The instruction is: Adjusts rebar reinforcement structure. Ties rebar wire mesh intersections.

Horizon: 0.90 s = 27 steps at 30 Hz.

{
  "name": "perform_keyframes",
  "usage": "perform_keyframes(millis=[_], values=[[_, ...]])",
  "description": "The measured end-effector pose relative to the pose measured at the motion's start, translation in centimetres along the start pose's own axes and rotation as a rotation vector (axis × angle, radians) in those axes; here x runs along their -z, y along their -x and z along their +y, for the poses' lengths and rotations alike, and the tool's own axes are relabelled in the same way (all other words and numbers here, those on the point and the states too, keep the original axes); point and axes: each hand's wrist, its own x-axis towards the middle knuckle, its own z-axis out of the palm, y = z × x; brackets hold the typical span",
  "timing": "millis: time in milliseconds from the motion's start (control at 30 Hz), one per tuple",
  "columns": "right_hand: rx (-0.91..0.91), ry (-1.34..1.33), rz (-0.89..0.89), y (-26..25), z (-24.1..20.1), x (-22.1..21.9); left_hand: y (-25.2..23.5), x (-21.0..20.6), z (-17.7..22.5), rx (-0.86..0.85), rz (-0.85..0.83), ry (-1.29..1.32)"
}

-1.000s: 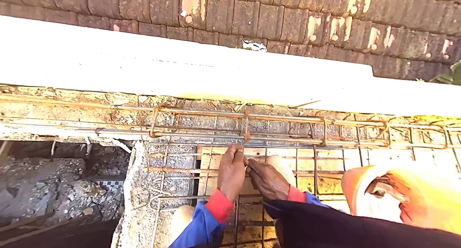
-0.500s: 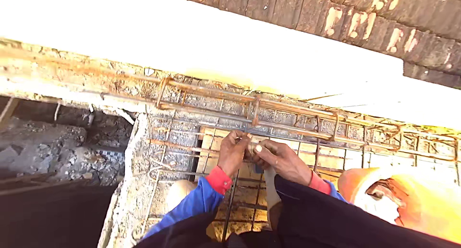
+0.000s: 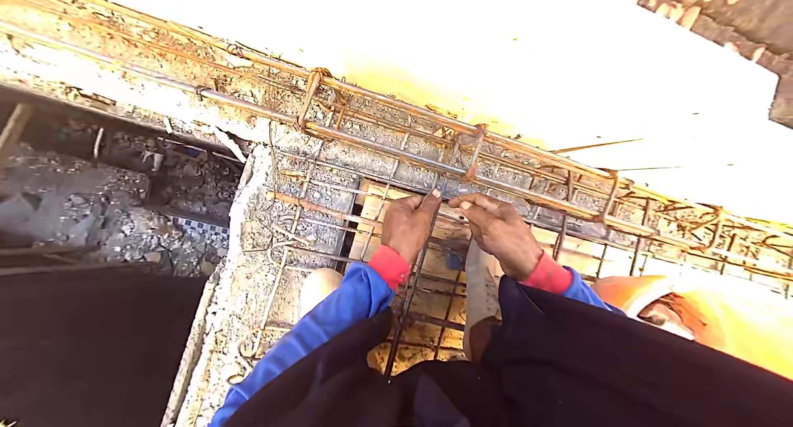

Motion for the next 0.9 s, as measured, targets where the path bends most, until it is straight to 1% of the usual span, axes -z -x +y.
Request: perform_keyframes(millis=[67,133,233,367,433,500,567,633,667,733,767,800,833,867,900], values=[[0.056,0.037,0.02,-0.1,-0.1,0.1,-0.6,0.9,0.6,-0.067,0.02,-0.13],[0.062,-0.033,0.018,0.0,-0.6,0.1,-1.9,1.4,0.5,-0.129,0.039,-0.234],[0.11,-0.005,0.029,0.1,-0.7,-0.1,-2.2,1.1,0.1,-0.164,0.066,-0.257],[0.182,0.103,0.058,0.1,0.3,0.4,-2.1,0.8,-0.2,-0.141,0.064,-0.235],[0.21,0.167,0.058,-0.4,-0.4,0.9,-2.5,1.5,0.2,-0.172,0.081,-0.295],[0.212,0.201,0.062,-0.5,-0.9,1.7,-2.8,2.2,0.9,-0.229,0.075,-0.412],[0.205,0.298,0.069,-0.7,-0.6,2.5,-3.1,3.1,1.8,-0.308,0.068,-0.538],[0.208,0.409,0.163,-0.9,0.9,2.5,-3.0,3.7,2.6,-0.332,0.054,-0.552],[0.252,0.491,0.213,-1.2,1.9,2.5,-2.9,3.7,3.1,-0.326,0.048,-0.521],[0.427,0.693,0.253,-1.3,3.5,2.1,-2.5,3.5,4.2,-0.281,0.029,-0.41],[0.499,0.784,0.247,-1.3,3.9,1.7,-2.1,3.3,4.6,-0.262,0.019,-0.369],[0.525,0.847,0.216,-1.3,3.8,1.2,-1.4,3.0,5.1,-0.257,0.004,-0.358],[0.494,0.866,0.154,-1.2,3.5,0.6,-0.5,2.4,5.4,-0.261,-0.021,-0.368],[0.402,0.812,0.071,-1.1,2.8,0.1,0.3,1.4,5.7,-0.27,-0.052,-0.393],[0.283,0.675,-0.008,-1.1,1.9,-0.4,1.2,0.4,6.1,-0.268,-0.1,-0.441]])
